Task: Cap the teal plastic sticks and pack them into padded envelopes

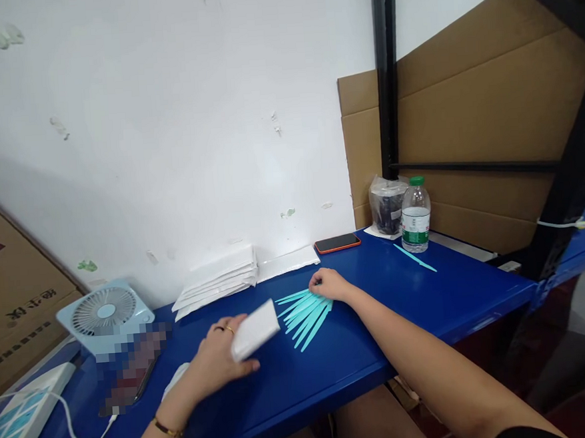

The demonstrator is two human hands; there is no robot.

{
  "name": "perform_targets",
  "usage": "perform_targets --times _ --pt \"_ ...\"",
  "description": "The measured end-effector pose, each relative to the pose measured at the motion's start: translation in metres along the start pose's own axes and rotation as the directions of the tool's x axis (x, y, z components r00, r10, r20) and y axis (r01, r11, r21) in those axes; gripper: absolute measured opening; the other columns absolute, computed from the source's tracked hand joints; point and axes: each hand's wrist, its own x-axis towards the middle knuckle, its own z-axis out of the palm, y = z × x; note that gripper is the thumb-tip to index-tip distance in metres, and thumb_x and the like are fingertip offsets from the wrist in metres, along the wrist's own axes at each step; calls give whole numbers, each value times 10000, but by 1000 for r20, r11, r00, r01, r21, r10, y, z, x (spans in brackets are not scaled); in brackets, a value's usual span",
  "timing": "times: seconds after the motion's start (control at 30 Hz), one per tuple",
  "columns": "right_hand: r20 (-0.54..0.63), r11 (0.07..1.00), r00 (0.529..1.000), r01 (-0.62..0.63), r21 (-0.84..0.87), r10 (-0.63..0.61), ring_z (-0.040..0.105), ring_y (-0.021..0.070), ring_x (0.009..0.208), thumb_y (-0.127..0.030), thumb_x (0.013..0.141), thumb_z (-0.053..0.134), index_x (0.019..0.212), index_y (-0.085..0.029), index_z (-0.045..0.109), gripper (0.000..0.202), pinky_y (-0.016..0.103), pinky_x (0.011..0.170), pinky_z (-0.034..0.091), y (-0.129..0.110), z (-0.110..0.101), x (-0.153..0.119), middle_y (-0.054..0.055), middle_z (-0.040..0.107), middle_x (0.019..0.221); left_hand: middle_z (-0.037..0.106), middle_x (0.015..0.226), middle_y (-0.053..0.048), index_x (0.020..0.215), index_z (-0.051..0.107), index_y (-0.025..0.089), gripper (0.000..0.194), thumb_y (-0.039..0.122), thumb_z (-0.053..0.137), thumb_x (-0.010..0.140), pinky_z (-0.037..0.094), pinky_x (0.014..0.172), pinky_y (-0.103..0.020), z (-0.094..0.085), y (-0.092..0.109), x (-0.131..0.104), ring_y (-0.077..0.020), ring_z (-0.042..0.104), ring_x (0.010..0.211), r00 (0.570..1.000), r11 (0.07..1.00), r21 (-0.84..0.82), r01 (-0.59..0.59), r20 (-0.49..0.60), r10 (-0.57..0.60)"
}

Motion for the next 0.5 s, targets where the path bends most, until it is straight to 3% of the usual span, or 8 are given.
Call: perform_targets --times 0.1,0.17,0.23,0.33,0.4,0.5 --pt "117 997 992 45 68 -53 557 139 614 -245 628 656 694 -179 713 109 216 572 403 6 -15 2 10 669 692 333 1367 -125 1364 314 321 1121 582 756 368 208 996 -542 10 3 -8 -392 260 1252 959 994 90 -53 281 26" --pt "165 993 983 66 97 -81 546 132 587 -256 612 674 708 -168 714 136 208 542 393 9 -22 5 5 666 666 302 1395 -108 1378 262 350 1103 620 728 415 184 1011 -537 6 8 -6 -374 250 1270 936 995 59 -82 347 57" --pt "195 991 975 82 110 -103 529 124 569 -273 615 676 722 -159 713 160 205 523 379 8 -27 11 1 655 644 310 1400 -95 1373 274 353 919 647 628 577 189 1015 -525 0 18 7 -341 256 1280 961 995 24 -92 263 82" --pt "221 980 961 137 142 -166 504 112 557 -309 632 675 738 -157 710 189 204 525 364 -5 -28 23 -12 633 621 374 1371 -84 1322 386 306 551 543 404 824 252 1003 -460 -2 36 40 -279 291 1271 990 990 -1 -139 -36 138" --pt "204 960 949 201 196 -240 511 113 590 -338 633 686 749 -160 709 215 206 562 372 -17 -24 31 -15 629 641 498 1266 -82 1246 484 261 439 452 385 862 340 947 -361 4 45 65 -234 435 1161 968 968 -51 -246 -65 243" --pt "174 929 938 244 276 -298 516 114 618 -350 597 725 793 -163 704 272 207 591 381 -27 -15 38 -17 613 671 660 896 -55 1024 623 206 337 363 362 879 426 747 -273 19 42 94 -181 589 828 967 962 -99 -255 -6 256"
